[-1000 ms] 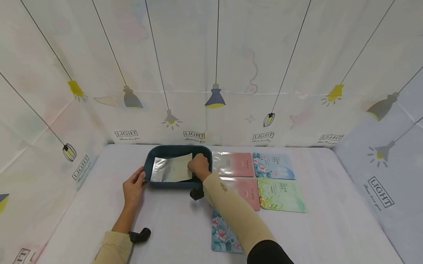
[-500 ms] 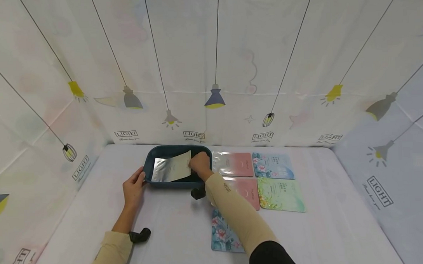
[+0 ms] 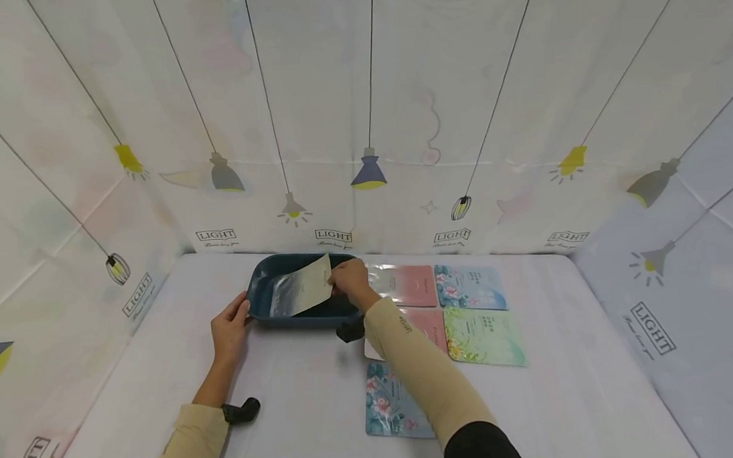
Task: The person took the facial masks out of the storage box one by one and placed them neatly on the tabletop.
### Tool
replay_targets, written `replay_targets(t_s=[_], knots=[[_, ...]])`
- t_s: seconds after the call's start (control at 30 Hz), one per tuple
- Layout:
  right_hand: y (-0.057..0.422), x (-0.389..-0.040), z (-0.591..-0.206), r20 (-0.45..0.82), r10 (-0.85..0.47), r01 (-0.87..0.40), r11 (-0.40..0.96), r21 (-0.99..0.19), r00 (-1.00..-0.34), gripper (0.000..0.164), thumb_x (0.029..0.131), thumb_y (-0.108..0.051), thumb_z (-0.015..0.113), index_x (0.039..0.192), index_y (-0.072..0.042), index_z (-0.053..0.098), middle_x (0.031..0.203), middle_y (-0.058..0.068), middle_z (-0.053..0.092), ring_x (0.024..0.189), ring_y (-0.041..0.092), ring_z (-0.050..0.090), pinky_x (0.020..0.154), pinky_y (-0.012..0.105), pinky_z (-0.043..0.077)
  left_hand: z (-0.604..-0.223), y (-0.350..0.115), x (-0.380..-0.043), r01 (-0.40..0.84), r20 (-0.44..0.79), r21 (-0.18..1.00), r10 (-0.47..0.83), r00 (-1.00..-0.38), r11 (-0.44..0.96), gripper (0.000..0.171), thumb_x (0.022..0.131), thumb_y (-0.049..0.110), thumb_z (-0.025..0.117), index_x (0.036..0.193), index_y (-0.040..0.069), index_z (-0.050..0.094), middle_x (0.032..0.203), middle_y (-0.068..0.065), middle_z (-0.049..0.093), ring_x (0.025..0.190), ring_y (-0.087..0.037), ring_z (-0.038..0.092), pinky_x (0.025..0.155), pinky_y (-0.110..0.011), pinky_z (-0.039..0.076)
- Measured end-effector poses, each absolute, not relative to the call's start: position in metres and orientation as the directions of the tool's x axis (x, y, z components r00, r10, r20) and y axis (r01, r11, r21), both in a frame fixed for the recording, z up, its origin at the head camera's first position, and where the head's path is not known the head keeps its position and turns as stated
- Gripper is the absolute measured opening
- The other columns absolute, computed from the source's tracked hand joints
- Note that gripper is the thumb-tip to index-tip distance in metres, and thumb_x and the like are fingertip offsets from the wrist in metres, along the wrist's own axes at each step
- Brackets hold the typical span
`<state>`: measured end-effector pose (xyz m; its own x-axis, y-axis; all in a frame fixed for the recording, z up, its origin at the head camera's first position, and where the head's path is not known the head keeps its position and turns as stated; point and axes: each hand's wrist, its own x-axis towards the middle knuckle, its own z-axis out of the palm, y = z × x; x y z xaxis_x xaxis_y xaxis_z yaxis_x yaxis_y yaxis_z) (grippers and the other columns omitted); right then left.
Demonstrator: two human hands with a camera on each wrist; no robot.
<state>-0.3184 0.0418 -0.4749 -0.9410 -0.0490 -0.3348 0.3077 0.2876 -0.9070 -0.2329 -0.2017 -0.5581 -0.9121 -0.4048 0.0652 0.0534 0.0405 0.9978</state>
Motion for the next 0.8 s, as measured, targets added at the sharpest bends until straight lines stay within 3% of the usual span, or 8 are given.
replay_targets(t_s=[0.27, 0.5, 0.6, 0.8], knots=[[0.048, -0.316, -0.465, -0.334, -0.059, 0.309, 0.258, -0.915, -0.941, 0.023, 0.084, 0.005, 0.066, 0.107, 0.007, 0.069, 0.107, 0.022, 0.070, 0.068, 0.016, 0.066, 0.074, 0.037, 0.062, -0.559, -0.202, -0.231, 0.045, 0.063, 0.998, -0.410, -0.910, 0.054, 0.041, 0.100, 0.023, 0.055, 0.135, 0.001, 0.056, 0.137, -0.016, 0.058, 0.111, -0.011, 0.062, 0.080, -0.006, 0.052], [0.059, -0.315, -0.461, -0.323, -0.049, 0.305, 0.220, -0.927, -0.945, 0.024, 0.083, 0.005, 0.067, 0.107, 0.009, 0.068, 0.099, 0.018, 0.070, 0.062, 0.014, 0.063, 0.057, 0.025, 0.057, -0.560, -0.202, -0.231, 0.032, 0.055, 0.997, -0.401, -0.914, 0.063, 0.041, 0.100, 0.025, 0.055, 0.136, 0.003, 0.056, 0.139, -0.013, 0.057, 0.118, -0.021, 0.060, 0.080, -0.005, 0.052], [0.064, -0.315, -0.458, -0.330, -0.047, 0.315, 0.205, -0.927, -0.943, 0.025, 0.083, 0.004, 0.068, 0.108, 0.008, 0.067, 0.098, 0.017, 0.070, 0.062, 0.014, 0.062, 0.055, 0.023, 0.055, -0.560, -0.202, -0.231, 0.026, 0.053, 0.997, -0.402, -0.914, 0.072, 0.042, 0.101, 0.026, 0.054, 0.136, 0.004, 0.055, 0.140, -0.014, 0.056, 0.117, -0.020, 0.060, 0.080, -0.005, 0.051], [0.076, -0.318, -0.457, -0.346, -0.044, 0.331, 0.200, -0.922, -0.937, 0.027, 0.086, 0.001, 0.068, 0.112, 0.006, 0.066, 0.093, 0.011, 0.069, 0.062, 0.012, 0.061, 0.059, 0.022, 0.057, -0.559, -0.203, -0.231, 0.034, 0.054, 0.998, -0.404, -0.913, 0.056, 0.042, 0.100, 0.023, 0.055, 0.136, 0.001, 0.055, 0.139, -0.014, 0.057, 0.100, 0.007, 0.060, 0.080, -0.005, 0.052]])
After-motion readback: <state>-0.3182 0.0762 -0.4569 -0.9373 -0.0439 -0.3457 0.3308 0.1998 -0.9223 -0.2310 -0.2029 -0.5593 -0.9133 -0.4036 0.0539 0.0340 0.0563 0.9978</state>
